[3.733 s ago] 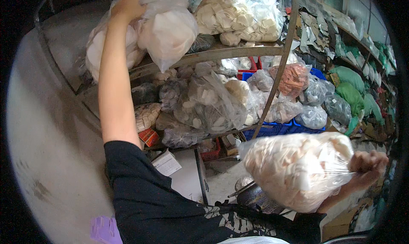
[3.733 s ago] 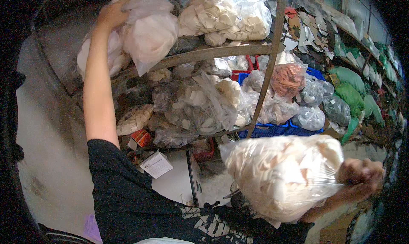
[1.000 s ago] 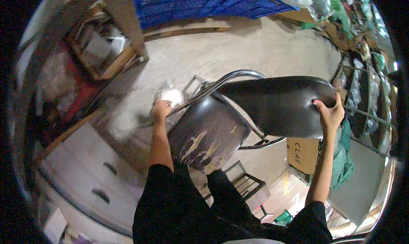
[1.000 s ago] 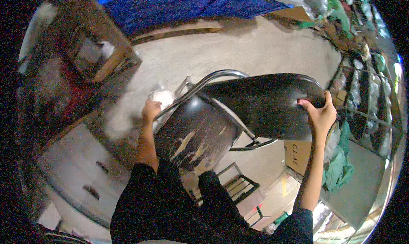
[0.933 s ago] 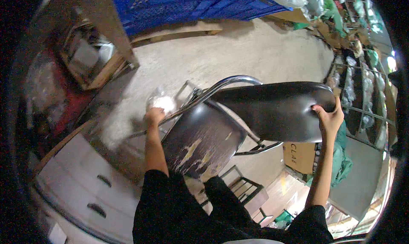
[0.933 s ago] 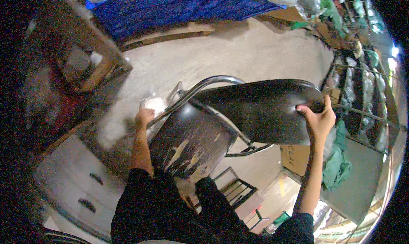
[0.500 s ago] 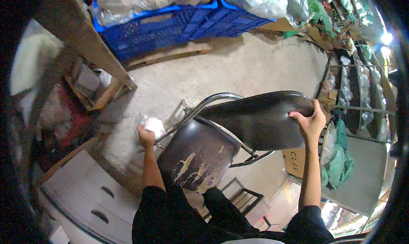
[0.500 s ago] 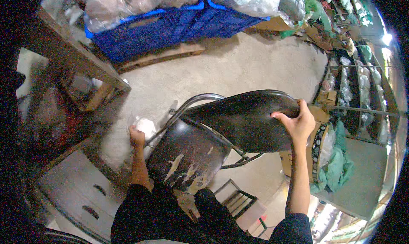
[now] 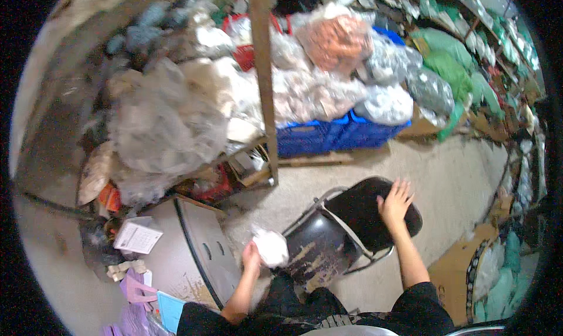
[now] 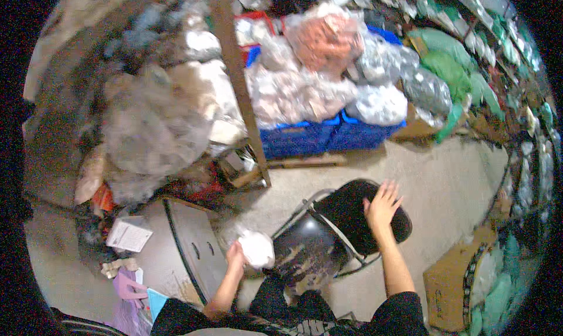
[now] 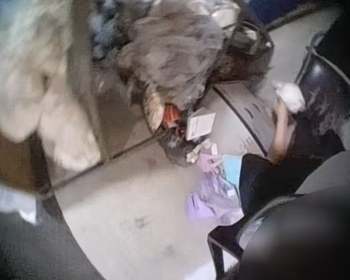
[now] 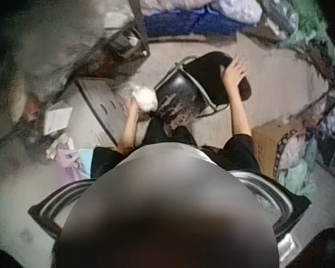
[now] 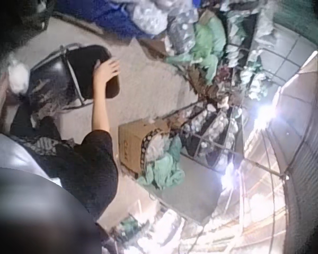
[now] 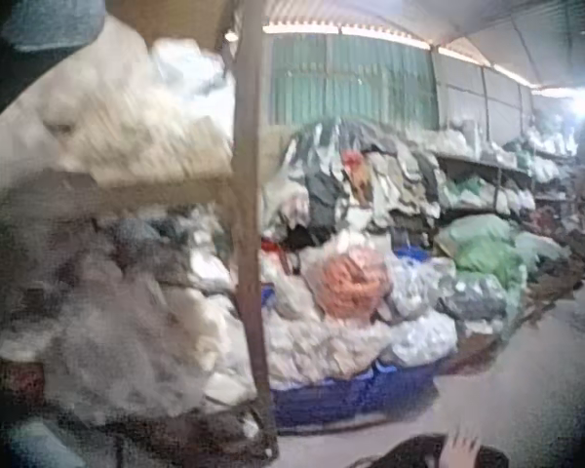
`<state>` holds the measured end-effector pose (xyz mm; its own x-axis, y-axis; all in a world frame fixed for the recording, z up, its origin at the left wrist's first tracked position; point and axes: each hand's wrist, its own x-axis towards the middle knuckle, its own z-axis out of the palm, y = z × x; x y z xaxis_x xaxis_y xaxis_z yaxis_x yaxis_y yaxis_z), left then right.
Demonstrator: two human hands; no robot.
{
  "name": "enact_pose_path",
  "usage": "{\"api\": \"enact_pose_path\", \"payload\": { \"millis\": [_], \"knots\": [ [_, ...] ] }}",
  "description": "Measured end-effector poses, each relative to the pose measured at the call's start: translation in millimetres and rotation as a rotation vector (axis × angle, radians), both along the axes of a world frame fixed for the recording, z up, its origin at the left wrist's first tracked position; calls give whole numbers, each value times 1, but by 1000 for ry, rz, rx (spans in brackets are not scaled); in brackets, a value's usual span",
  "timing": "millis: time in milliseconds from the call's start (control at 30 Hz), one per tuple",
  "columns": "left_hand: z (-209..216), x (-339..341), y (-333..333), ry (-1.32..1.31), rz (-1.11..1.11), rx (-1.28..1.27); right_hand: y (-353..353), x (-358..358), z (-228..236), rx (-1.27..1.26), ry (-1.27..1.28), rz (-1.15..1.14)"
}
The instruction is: The person organizes items in a cluttered room by moving plastic bags, stacking folders, and placing them into a cardboard box. They handle multiple objects including plastic bags, folders, and a box, arranging them on a table and shelves.
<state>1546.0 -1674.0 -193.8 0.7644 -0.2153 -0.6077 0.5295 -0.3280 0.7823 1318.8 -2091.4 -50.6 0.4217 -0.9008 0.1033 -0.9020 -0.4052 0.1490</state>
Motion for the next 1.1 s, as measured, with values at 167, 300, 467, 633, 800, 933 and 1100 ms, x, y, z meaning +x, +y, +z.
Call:
{"api": "enact_pose_path", "payload": {
  "millis": [167,300,467,633,800,933,1100],
  "knots": [
    [150,-62,19,-214,-233,-218,167,61,22,806,-156,1064],
    [255,-60,55,-231,-136,-379,242,122,82,1249,-463,1264],
    [336,-34,140,-563,296,-616,251,203,248,690,-659,1724],
    [326,-9,224,-670,630,-358,275,260,458,-281,-1182,1645],
    [292,-14,287,-582,742,-280,330,361,626,-898,-1768,1568],
    [277,-24,312,-592,812,-225,371,459,682,-671,-1562,1500],
    [267,-35,328,-587,850,-145,397,586,679,-776,-722,1374]
  ]
}}
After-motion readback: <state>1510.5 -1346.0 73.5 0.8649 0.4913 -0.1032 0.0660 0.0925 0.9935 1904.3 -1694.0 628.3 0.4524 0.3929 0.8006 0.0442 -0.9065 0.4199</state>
